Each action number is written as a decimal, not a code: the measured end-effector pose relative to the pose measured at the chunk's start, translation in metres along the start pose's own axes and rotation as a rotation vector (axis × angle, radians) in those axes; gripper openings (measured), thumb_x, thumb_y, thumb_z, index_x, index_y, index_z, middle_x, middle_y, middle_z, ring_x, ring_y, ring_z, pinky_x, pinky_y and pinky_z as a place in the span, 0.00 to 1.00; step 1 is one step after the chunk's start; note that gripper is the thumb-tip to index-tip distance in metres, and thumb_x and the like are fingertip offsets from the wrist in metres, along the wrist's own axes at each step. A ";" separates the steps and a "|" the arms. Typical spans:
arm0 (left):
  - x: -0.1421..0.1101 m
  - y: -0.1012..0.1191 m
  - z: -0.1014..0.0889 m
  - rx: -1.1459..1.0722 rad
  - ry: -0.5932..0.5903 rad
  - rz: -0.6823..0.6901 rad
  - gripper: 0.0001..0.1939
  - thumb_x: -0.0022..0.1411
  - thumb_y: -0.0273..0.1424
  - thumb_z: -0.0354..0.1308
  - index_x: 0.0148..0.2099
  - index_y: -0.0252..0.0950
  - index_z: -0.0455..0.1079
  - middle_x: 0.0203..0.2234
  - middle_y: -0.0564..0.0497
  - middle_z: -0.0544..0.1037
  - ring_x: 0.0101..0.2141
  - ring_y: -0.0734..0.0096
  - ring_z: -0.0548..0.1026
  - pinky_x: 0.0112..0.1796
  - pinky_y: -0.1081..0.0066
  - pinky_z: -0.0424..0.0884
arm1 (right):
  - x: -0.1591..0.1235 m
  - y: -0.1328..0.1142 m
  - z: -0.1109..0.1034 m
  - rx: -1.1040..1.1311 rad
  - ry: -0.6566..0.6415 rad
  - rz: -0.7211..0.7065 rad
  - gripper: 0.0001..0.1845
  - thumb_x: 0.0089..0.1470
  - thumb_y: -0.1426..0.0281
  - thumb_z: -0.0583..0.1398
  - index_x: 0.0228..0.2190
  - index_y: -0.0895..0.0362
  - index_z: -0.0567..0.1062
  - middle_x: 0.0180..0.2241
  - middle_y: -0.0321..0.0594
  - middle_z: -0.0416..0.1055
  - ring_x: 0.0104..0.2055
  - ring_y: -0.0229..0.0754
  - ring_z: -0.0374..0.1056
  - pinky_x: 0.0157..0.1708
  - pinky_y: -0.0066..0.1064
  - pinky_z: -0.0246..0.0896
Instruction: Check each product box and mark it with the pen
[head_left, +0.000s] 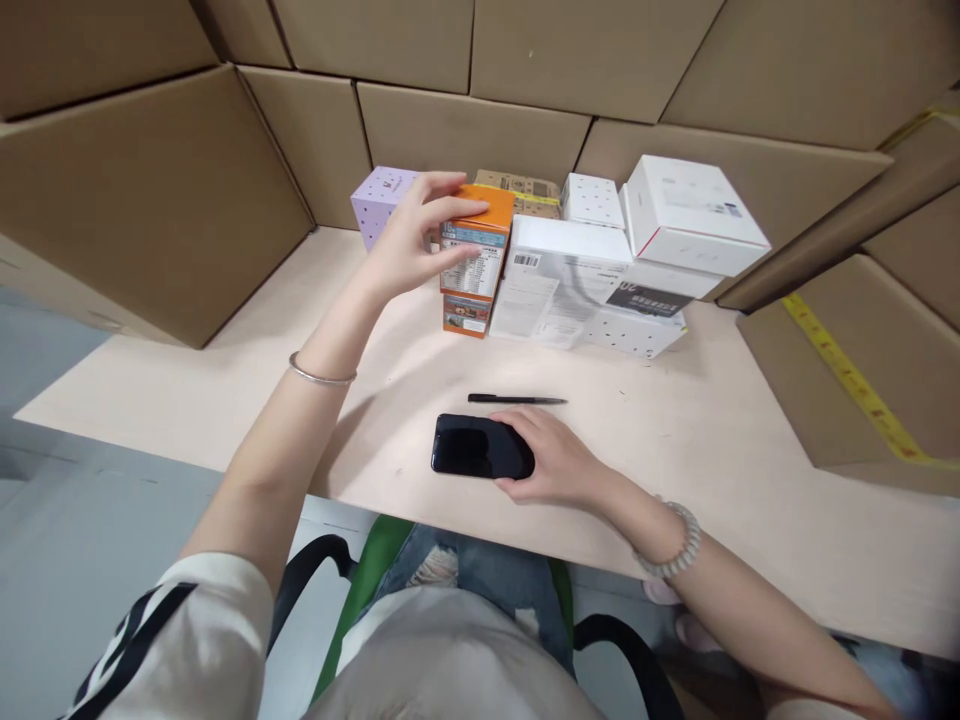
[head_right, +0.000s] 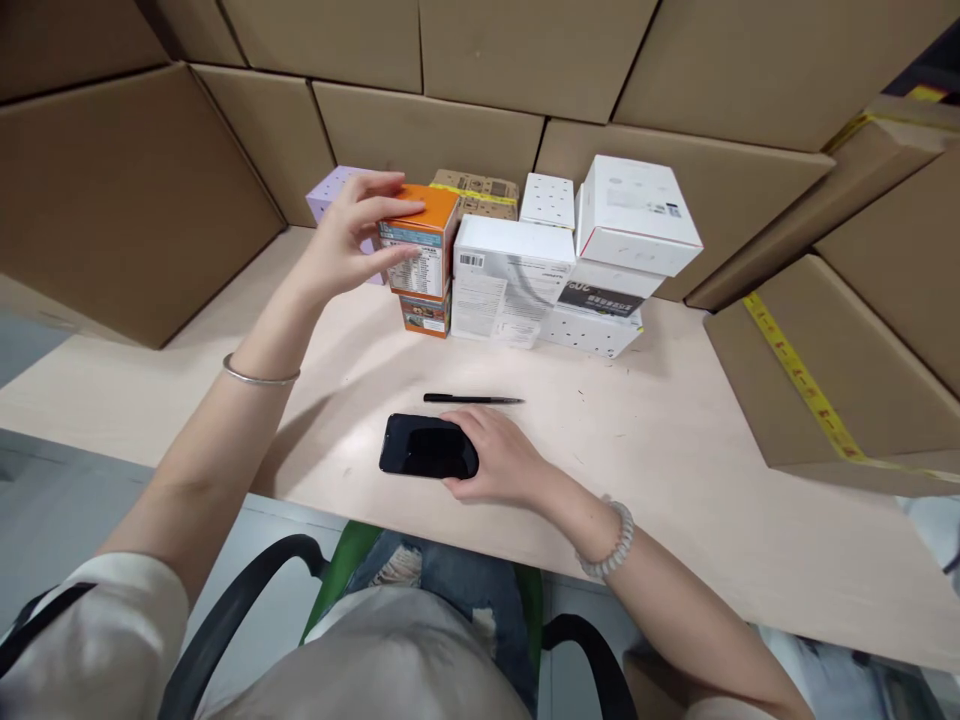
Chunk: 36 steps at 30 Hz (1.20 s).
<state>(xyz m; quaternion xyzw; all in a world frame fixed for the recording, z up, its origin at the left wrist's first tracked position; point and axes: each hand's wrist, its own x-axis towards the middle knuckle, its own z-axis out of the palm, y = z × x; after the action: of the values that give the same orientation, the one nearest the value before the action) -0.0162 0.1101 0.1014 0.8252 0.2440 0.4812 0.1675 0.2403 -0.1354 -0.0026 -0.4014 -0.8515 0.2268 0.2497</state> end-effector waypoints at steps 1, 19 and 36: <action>0.000 -0.001 0.002 0.000 -0.027 -0.003 0.36 0.50 0.61 0.74 0.54 0.46 0.80 0.59 0.43 0.76 0.66 0.45 0.73 0.67 0.47 0.71 | 0.000 0.000 0.000 -0.006 -0.006 -0.008 0.36 0.47 0.66 0.69 0.58 0.55 0.70 0.56 0.52 0.77 0.56 0.58 0.75 0.57 0.54 0.72; -0.061 -0.066 0.020 0.272 0.596 -0.617 0.67 0.50 0.47 0.77 0.78 0.36 0.39 0.77 0.31 0.45 0.79 0.47 0.43 0.78 0.52 0.43 | 0.002 0.020 -0.014 -0.274 0.083 0.119 0.23 0.73 0.60 0.53 0.61 0.56 0.76 0.53 0.55 0.76 0.54 0.59 0.72 0.53 0.56 0.69; -0.068 -0.070 0.028 0.284 0.536 -0.755 0.57 0.47 0.31 0.76 0.72 0.28 0.49 0.71 0.26 0.58 0.74 0.39 0.56 0.75 0.51 0.54 | -0.008 0.017 -0.009 -0.158 -0.099 -0.068 0.40 0.53 0.59 0.71 0.65 0.52 0.72 0.70 0.55 0.65 0.75 0.66 0.57 0.69 0.69 0.58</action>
<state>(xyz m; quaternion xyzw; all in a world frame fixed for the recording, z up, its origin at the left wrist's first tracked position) -0.0374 0.1286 0.0034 0.5407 0.6243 0.5442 0.1474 0.2600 -0.1298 -0.0073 -0.3792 -0.8911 0.1699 0.1824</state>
